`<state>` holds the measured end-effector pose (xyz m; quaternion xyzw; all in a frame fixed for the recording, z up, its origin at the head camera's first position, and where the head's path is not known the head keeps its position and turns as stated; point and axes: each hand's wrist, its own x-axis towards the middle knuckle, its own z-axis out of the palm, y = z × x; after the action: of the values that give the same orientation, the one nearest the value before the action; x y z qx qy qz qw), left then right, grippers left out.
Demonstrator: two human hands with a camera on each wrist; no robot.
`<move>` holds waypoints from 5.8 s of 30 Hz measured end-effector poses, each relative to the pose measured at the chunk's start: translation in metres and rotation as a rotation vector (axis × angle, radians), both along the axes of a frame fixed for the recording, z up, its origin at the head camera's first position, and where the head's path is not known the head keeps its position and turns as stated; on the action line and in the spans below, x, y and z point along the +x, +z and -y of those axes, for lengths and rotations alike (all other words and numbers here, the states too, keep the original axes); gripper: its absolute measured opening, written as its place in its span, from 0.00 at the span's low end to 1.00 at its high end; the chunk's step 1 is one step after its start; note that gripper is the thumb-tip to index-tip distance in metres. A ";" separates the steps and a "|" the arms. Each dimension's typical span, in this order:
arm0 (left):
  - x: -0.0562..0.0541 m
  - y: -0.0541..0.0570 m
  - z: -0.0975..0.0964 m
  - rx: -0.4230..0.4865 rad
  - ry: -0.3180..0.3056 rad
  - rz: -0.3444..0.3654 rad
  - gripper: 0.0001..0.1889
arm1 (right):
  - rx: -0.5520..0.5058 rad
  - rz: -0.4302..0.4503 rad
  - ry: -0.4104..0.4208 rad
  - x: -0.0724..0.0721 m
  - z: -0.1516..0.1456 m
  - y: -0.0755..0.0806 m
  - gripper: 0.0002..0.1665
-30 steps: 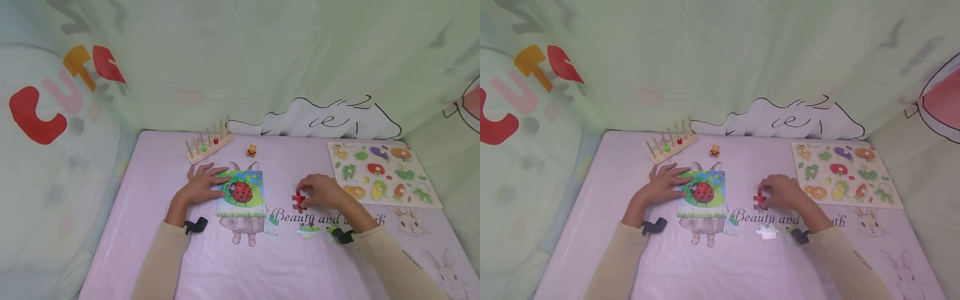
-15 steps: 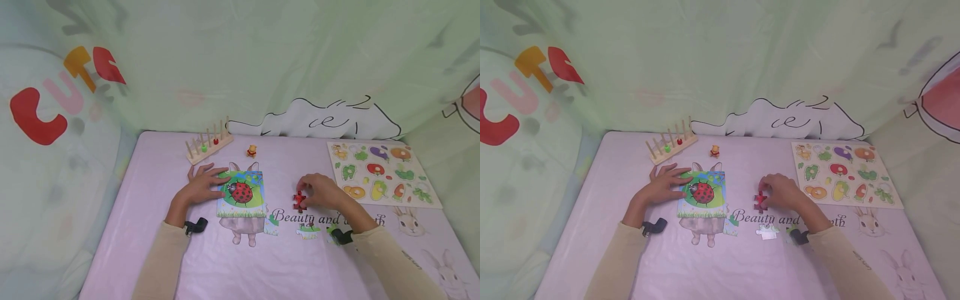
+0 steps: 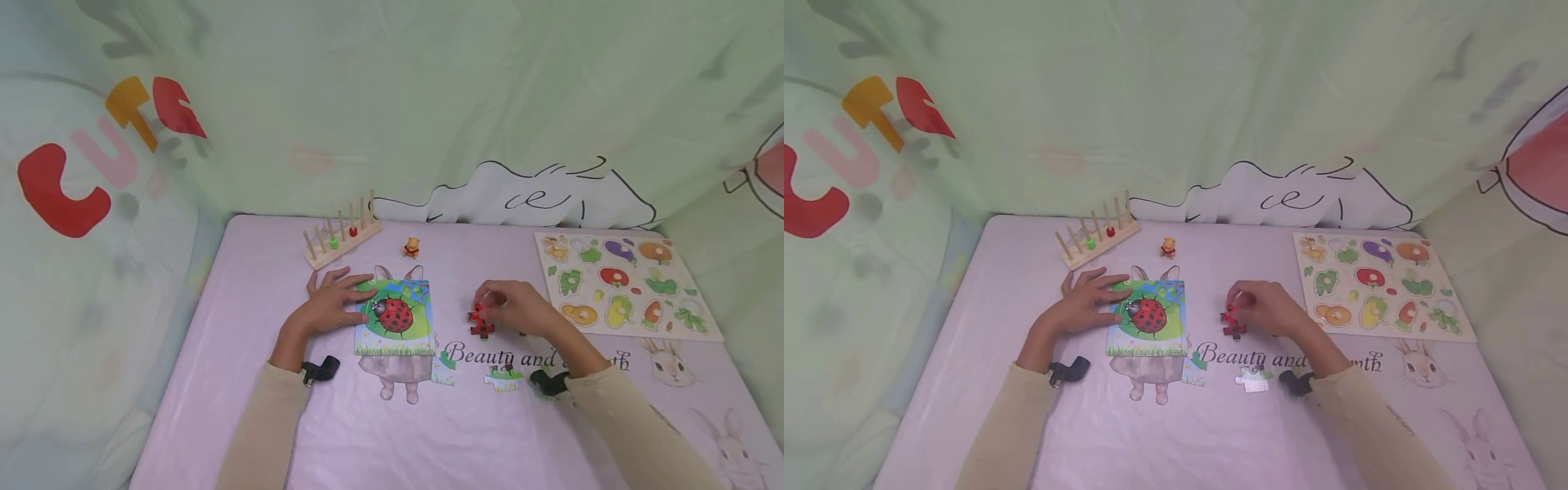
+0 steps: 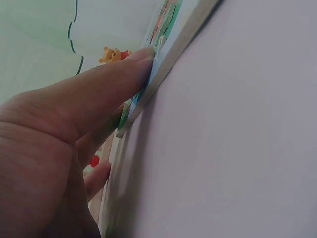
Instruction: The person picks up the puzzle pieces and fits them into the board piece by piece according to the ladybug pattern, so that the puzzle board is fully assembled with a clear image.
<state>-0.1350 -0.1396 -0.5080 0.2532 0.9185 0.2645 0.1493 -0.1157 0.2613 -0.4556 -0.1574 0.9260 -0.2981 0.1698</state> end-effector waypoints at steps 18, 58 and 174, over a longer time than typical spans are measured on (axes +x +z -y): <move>0.001 0.002 0.000 -0.009 -0.004 -0.006 0.32 | -0.226 0.169 -0.076 -0.006 0.054 -0.002 0.11; 0.000 0.002 0.001 0.025 -0.013 -0.026 0.31 | -0.286 0.305 -0.205 -0.012 0.132 -0.012 0.10; 0.016 0.014 -0.051 -0.198 0.103 -0.028 0.30 | -0.089 0.139 0.082 -0.032 0.087 -0.010 0.10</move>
<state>-0.1186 -0.0888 -0.4936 0.1933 0.9540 0.1762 0.1469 -0.1479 0.1744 -0.4659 -0.1817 0.8906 -0.3420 0.2384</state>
